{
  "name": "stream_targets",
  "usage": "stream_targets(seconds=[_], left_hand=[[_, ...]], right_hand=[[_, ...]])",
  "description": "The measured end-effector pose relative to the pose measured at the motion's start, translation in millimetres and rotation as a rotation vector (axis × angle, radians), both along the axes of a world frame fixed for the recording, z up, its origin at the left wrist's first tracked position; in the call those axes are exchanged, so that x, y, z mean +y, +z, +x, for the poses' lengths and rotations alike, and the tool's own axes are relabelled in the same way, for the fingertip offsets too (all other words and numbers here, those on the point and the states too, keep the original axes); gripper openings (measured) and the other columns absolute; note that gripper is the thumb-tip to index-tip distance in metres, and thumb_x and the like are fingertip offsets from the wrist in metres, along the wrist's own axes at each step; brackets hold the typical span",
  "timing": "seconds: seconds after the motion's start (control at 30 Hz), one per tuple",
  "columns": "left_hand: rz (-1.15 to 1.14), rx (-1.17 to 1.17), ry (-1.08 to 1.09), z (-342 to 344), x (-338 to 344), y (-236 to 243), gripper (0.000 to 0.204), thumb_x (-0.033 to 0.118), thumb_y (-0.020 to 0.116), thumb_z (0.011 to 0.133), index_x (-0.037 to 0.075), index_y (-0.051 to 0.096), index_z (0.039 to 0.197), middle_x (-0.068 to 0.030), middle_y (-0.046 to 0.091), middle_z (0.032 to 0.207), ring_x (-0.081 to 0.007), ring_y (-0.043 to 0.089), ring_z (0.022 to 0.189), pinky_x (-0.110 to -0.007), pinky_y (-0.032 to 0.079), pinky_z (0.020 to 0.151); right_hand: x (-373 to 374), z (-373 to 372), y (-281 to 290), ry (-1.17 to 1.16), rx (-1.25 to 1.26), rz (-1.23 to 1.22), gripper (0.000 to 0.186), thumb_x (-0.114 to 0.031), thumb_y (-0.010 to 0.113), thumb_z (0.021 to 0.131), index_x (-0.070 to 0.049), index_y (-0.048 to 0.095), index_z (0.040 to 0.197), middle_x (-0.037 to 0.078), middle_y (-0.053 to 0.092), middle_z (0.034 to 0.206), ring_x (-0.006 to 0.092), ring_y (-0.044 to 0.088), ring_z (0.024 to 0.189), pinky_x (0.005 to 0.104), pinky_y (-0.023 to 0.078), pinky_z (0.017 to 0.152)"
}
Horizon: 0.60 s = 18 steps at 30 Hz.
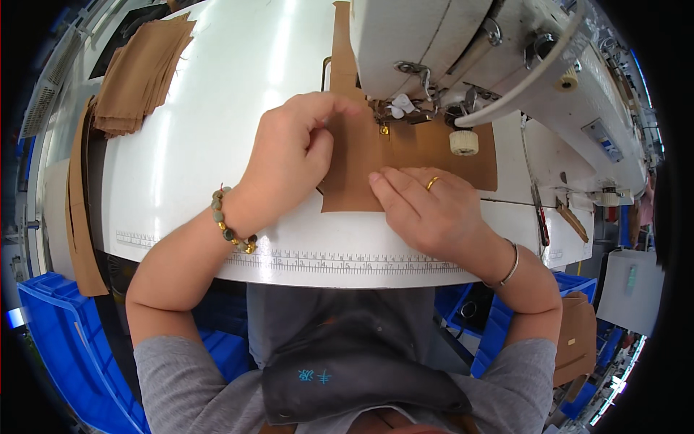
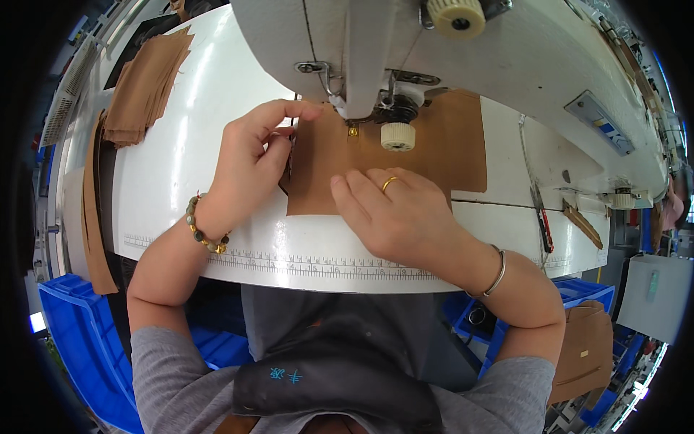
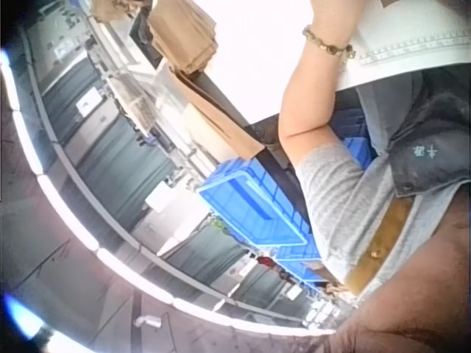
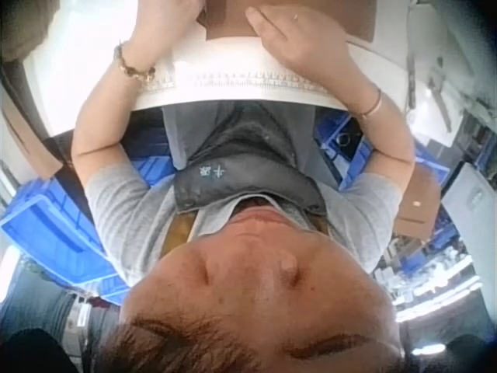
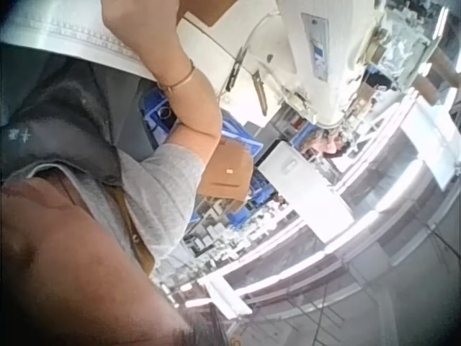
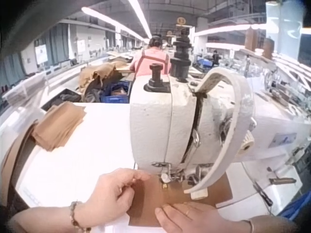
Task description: Sewing a zipper onto a leather panel using an industrial sewing machine.
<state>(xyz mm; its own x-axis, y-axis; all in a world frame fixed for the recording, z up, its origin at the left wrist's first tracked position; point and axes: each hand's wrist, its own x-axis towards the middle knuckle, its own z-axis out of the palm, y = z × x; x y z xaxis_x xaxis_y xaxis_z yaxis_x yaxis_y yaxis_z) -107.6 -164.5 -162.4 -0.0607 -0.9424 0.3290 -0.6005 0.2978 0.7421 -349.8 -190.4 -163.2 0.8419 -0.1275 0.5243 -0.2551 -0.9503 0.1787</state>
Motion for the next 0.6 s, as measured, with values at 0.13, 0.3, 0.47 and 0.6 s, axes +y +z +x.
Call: stream_targets(seconds=[0.13,0.3,0.47,0.6], left_hand=[[-0.016,0.175,0.098,4.6,-6.1,5.8,0.038,-0.009,0.052,0.084,0.002,0.070,0.115,-0.0040,0.074,0.106,-0.0120,0.066,0.087,-0.028,0.055,0.078],[-0.131,-0.241,0.001,0.9,1.6,6.1,0.016,0.012,0.075,0.083,0.011,0.076,0.100,-0.0026,0.070,0.079,-0.0176,0.068,0.067,-0.032,0.053,0.060],[-0.330,-0.527,-0.084,-12.0,4.8,-5.2,0.014,0.016,0.079,0.087,0.013,0.079,0.101,0.0001,0.068,0.069,-0.0188,0.067,0.057,-0.033,0.051,0.051],[-0.334,-0.588,-0.089,-12.9,1.7,-9.8,0.012,0.015,0.077,0.089,0.011,0.078,0.100,-0.0010,0.068,0.069,-0.0200,0.067,0.058,-0.035,0.051,0.051]], right_hand=[[-8.4,-13.8,12.4,-0.169,-0.096,0.122,0.025,-0.012,0.077,0.084,-0.003,0.074,0.107,0.007,0.071,0.090,0.0181,0.067,0.068,0.0321,0.052,0.059],[-16.3,-16.3,17.4,-0.207,-0.276,0.265,0.015,-0.005,0.076,0.088,-0.003,0.075,0.103,0.007,0.070,0.078,0.0219,0.064,0.059,0.0335,0.049,0.054],[-16.7,-14.5,17.2,-0.202,-0.290,0.296,0.015,-0.005,0.077,0.089,-0.002,0.075,0.104,0.008,0.072,0.080,0.0230,0.066,0.058,0.0339,0.050,0.054],[-16.8,-14.1,16.1,-0.187,-0.286,0.283,0.016,-0.005,0.077,0.088,-0.002,0.075,0.104,0.009,0.073,0.081,0.0230,0.066,0.059,0.0338,0.050,0.054]])
